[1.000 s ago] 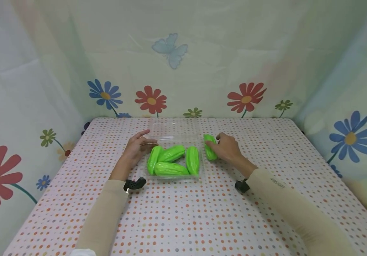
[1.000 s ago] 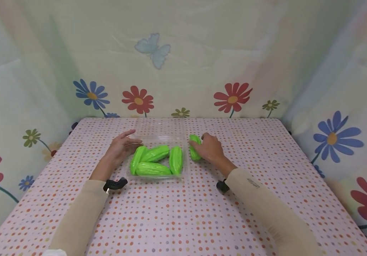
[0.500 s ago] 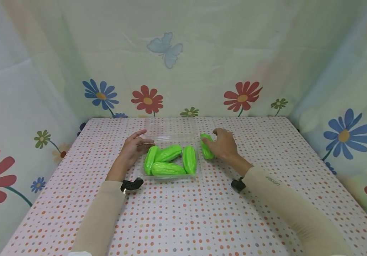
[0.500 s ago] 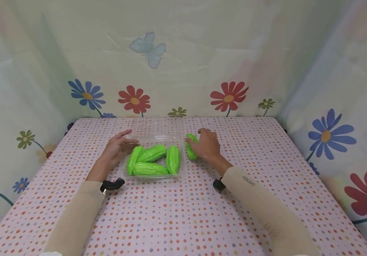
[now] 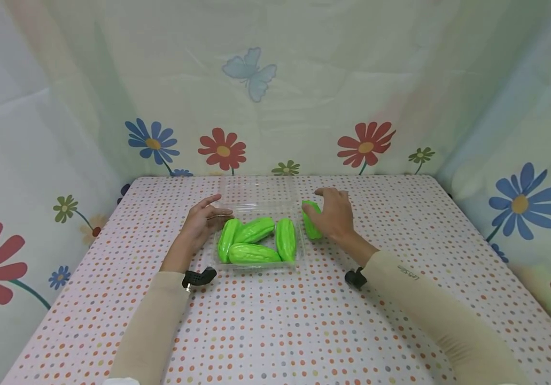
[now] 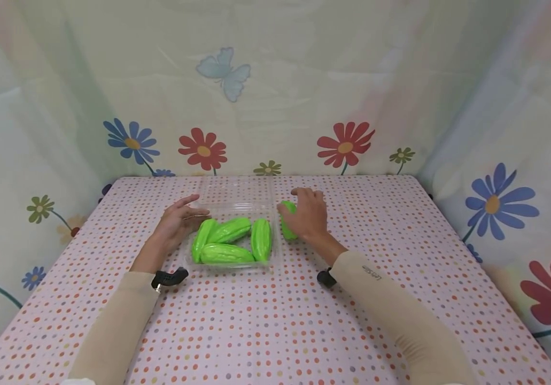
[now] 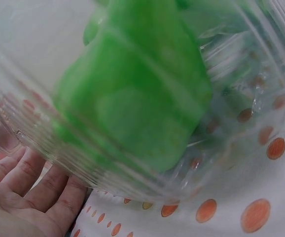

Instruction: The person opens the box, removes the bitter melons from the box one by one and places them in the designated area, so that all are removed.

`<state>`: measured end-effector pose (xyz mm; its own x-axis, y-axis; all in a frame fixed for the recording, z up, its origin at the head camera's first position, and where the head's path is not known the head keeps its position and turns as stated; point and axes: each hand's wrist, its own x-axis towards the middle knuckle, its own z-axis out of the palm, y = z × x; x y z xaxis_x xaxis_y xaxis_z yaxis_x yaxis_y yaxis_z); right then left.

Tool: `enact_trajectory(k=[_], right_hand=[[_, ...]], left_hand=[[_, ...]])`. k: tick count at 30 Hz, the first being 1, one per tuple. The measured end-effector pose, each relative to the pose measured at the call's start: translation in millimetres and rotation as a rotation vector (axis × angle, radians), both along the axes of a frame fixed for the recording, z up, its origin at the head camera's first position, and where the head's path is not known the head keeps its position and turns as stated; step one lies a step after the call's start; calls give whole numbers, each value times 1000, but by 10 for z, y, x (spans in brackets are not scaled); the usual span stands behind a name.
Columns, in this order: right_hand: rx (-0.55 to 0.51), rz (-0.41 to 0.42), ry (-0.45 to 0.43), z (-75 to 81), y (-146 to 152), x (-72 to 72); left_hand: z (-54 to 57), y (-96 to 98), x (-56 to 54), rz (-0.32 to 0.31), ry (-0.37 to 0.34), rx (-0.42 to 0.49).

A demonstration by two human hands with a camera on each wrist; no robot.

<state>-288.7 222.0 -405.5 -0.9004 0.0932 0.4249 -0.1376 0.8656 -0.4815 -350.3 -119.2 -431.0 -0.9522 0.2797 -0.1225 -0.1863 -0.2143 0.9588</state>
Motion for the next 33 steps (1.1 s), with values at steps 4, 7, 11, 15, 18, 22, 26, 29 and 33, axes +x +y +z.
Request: enact_trajectory(k=[4, 7, 11, 15, 18, 22, 26, 29, 33], right_hand=[[7, 28, 26, 23, -44, 11], [3, 44, 60, 24, -61, 10], [-5, 69, 107, 32, -80, 13], [-12, 99, 147, 47, -107, 29], [-12, 134, 186, 66, -137, 43], [-11, 184, 226, 87, -173, 49], [-23, 224, 226, 90, -196, 48], [-38, 250, 224, 89, -214, 51], [-53, 288, 223, 85, -248, 51]], left_hand=[[4, -5, 12, 7, -4, -6], [10, -2, 13, 10, -5, -7], [13, 6, 5, 5, 1, -9], [20, 18, 4, 0, 2, -7], [21, 21, 4, 7, -3, -3], [15, 16, 3, 17, -8, 0], [6, 14, 3, 21, -12, 2], [5, 14, 1, 20, -8, 6], [2, 11, -2, 16, -2, 10]])
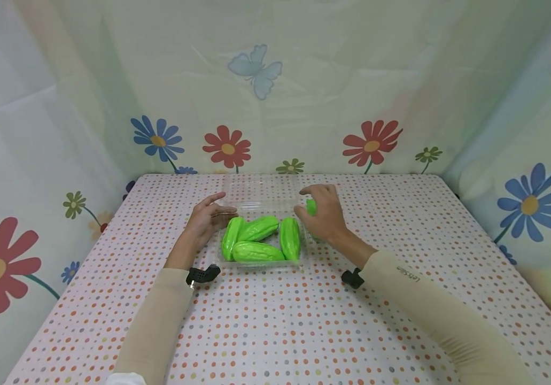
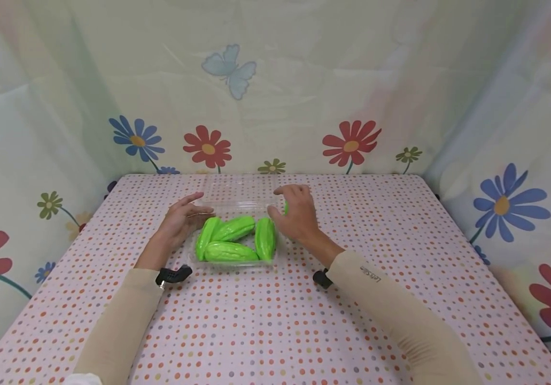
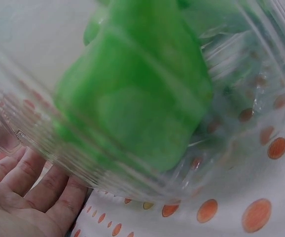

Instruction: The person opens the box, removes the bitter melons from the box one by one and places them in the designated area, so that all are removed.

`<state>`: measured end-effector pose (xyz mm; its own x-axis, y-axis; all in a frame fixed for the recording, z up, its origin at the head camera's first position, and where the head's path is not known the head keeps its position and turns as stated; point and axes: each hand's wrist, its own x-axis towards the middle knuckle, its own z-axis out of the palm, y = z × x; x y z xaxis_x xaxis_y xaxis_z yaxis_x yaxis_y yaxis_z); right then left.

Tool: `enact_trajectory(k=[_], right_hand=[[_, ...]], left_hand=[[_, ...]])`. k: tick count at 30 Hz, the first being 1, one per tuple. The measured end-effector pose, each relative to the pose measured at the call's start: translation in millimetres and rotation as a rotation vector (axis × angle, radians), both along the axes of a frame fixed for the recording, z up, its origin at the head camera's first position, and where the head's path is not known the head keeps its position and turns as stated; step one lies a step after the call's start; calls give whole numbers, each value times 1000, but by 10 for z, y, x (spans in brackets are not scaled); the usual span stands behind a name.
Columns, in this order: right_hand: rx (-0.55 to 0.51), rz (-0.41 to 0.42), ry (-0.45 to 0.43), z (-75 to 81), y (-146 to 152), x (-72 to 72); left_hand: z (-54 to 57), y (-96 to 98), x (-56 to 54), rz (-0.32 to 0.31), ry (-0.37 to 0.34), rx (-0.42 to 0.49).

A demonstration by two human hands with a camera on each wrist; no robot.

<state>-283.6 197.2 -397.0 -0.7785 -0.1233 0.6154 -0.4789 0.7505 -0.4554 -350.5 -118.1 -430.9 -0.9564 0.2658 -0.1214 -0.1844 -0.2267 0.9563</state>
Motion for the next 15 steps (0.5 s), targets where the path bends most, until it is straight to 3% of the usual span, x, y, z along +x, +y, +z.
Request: enact_trajectory(k=[15], right_hand=[[3, 103, -61, 47, -123, 29]], left_hand=[[0, 13, 5, -3, 2, 4]])
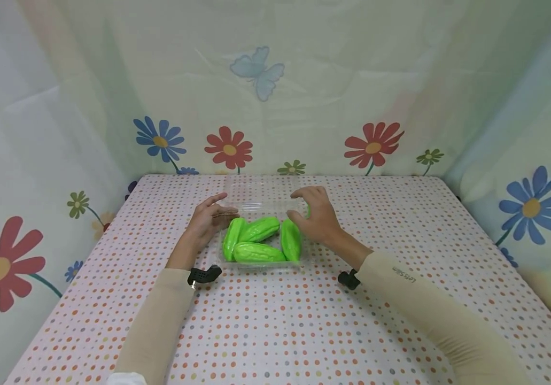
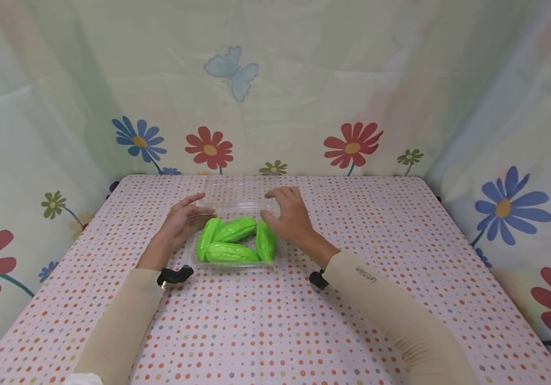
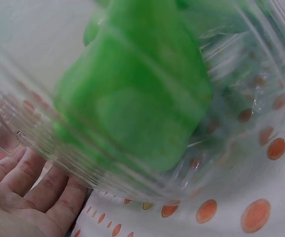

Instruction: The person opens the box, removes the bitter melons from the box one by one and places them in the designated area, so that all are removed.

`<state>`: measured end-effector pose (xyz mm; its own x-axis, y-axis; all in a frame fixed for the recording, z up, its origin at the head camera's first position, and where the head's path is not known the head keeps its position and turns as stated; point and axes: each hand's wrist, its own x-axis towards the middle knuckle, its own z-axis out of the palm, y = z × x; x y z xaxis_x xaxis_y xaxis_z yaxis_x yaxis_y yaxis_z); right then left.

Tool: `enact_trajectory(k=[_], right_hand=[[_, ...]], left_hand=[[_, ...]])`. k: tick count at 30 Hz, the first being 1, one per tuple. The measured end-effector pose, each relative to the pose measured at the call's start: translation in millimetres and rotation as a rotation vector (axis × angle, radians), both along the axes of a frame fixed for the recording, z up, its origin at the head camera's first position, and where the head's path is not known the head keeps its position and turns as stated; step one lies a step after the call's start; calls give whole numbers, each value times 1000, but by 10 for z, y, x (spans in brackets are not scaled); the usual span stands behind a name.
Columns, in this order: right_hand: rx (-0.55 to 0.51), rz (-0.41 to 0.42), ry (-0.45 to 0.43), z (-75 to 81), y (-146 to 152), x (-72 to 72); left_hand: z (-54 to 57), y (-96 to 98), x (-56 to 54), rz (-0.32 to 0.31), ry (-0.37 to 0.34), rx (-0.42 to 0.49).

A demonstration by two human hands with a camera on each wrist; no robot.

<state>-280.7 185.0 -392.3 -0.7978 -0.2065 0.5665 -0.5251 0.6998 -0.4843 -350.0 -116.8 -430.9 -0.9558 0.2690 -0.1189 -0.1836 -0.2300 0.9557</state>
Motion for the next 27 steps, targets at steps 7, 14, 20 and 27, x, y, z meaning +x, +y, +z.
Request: enact_trajectory(k=[7, 14, 20, 27], right_hand=[[-1, 60, -36, -27, -26, 14], [44, 120, -71, -37, -81, -8], [109, 136, -152, -12, -150, -17], [187, 150, -230, -44, -198, -25]], left_hand=[[-12, 44, -12, -15, -2, 1], [-6, 33, 3, 5, -5, -18], [-23, 13, -28, 20, -5, -16], [-30, 25, -39, 17, -6, -1]])
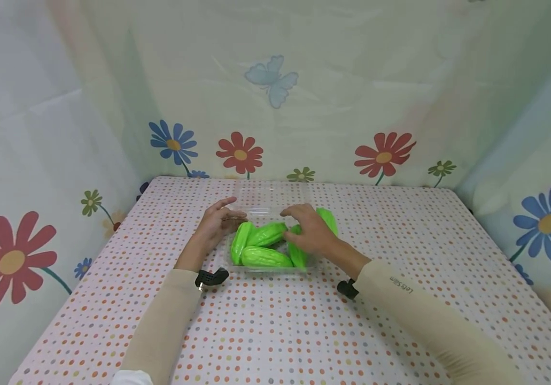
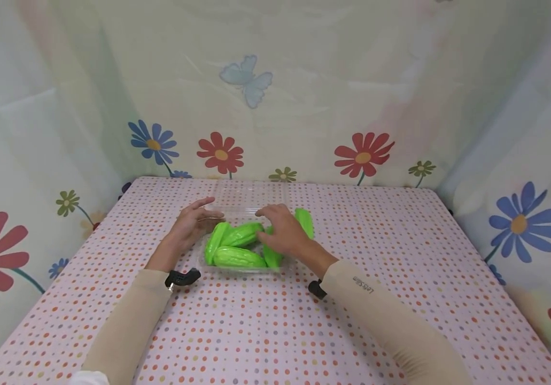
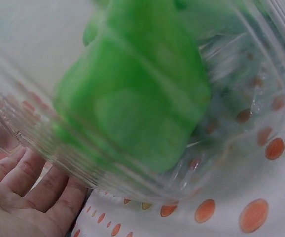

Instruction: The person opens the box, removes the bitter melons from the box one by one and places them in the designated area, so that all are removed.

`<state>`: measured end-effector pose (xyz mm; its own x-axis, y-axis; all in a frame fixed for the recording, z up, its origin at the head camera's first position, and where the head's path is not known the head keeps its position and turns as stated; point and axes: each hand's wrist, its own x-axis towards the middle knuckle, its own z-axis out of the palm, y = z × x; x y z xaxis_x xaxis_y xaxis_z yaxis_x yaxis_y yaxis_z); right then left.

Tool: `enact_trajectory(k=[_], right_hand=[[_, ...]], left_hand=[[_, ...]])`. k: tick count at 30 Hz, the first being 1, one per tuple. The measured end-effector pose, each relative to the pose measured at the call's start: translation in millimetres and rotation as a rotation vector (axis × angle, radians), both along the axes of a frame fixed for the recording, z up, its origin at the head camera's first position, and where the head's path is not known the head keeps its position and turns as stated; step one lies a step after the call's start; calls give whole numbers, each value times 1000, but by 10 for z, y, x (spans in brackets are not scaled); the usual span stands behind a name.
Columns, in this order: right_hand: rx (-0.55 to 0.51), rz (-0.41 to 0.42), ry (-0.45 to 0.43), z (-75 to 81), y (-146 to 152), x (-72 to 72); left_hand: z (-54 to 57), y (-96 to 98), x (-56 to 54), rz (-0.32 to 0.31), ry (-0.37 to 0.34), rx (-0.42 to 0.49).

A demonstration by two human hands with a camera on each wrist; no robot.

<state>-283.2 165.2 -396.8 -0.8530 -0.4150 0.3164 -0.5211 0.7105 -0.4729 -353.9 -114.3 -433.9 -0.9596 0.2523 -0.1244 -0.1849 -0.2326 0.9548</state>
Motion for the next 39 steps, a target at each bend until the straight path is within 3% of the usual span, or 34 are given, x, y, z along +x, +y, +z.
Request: enact_trajectory(k=[29, 39], right_hand=[[221, 139, -116, 104, -221, -63], [276, 167, -110, 86, -273, -79]], left_hand=[[9, 33, -2, 14, -5, -26], [0, 17, 8, 19, 17, -36]])
